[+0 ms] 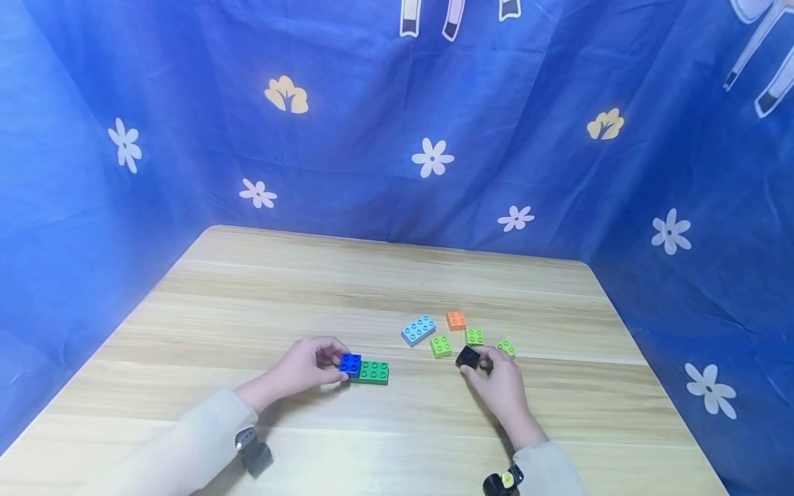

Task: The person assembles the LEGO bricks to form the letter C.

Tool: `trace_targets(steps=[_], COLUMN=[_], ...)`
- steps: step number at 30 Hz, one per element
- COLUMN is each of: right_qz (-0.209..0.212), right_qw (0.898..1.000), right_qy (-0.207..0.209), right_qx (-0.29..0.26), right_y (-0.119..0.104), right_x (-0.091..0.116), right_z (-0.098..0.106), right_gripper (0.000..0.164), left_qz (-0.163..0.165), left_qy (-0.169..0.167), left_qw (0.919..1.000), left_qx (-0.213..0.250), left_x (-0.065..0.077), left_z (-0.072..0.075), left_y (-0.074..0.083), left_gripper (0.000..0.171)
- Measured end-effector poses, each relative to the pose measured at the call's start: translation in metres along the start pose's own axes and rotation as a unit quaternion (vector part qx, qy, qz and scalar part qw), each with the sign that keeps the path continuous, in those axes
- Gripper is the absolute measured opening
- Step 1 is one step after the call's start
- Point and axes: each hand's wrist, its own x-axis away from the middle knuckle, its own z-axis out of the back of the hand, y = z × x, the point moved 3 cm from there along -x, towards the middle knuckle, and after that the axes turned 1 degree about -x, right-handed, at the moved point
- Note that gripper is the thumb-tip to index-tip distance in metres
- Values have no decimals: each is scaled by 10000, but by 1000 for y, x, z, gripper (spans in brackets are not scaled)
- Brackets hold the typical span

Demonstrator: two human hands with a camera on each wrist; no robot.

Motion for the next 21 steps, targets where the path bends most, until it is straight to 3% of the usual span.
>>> trace_targets(steps=[7, 21], right_qz=[300, 792], right_qw=[9983, 9903], right_qy=[109, -329], right_qx=[-480, -1092], right_y=[-15, -47], right_x=[3, 4], right_z=[-8, -40], right_gripper=[40, 44], left_qz=[26, 79], left_qy=[0, -14], left_qw=[10000, 9999], left_qx=[32, 74], left_x=[1, 0], left_z=[0, 0], left_y=[0, 0], left_gripper=[32, 33])
